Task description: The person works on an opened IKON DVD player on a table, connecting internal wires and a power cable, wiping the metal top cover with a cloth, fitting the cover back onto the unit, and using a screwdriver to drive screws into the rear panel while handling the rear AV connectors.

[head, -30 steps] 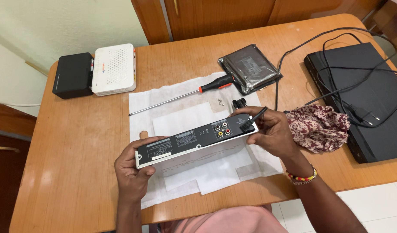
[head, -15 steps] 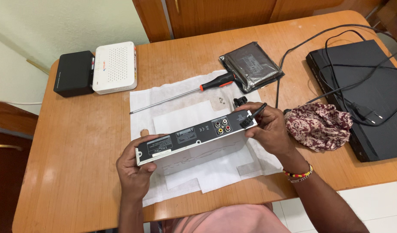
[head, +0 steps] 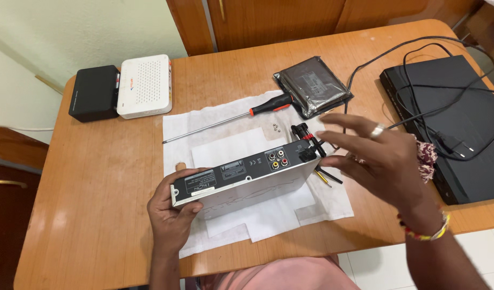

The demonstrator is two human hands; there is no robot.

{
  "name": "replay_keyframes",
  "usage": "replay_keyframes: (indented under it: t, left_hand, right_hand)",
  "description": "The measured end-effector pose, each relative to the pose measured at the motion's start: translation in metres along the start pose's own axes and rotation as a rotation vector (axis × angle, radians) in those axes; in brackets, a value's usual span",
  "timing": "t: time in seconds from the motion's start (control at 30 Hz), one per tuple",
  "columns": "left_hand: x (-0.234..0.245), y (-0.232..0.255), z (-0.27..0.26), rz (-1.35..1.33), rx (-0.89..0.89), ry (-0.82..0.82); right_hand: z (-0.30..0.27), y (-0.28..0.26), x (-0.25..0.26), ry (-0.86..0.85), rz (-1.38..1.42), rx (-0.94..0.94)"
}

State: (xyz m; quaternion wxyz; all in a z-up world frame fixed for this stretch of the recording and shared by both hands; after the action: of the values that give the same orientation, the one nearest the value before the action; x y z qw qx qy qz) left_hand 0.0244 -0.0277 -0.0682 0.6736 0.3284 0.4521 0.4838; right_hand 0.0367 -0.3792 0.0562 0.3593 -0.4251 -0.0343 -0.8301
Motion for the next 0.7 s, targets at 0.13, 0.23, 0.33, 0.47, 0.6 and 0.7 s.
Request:
replay_keyframes:
  t: [0.13,0.23,0.33,0.47,0.6,0.7]
  left_hand:
    - [0.000,-0.002,0.000,-0.037,0.004,-0.002]
    - [-0.001,-0.002,-0.002,-0.040,0.012,-0.002]
    - [-0.003,-0.001,-0.003,-0.039,0.021,0.010]
    - [-0.006,-0.001,-0.003,-0.056,-0.001,0.009]
    - [-0.007,-0.002,-0.001,-0.048,-0.005,0.022]
    - [-0.007,-0.003,-0.001,-0.032,-0.013,0.027]
  right_hand:
    - [0.026,-0.014,0.003,-0.200,-0.101,0.090]
    - [0.032,-0.023,0.002,-0.250,-0.087,0.038]
    - [0.034,-0.030,0.002,-0.253,-0.089,-0.034]
    - [0.036,-0.038,0.000,-0.285,-0.178,-0.136]
    - [0.038,-0.047,-0.001,-0.241,-0.190,-0.139]
    - [0.037,-0.052,-0.002,-0.240,-0.238,-0.193]
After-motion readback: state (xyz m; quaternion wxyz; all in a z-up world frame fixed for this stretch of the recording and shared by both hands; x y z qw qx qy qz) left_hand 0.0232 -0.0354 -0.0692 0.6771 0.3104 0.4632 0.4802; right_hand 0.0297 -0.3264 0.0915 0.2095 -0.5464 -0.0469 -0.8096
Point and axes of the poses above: each hand's wrist, its own z-axis towards the middle knuckle, its own x-axis out of the back of the hand, y = z × x, the point moved 2 cm from there along z, towards the middle knuckle, and after that the axes turned 5 degrees about -z, right-handed, at the moved point
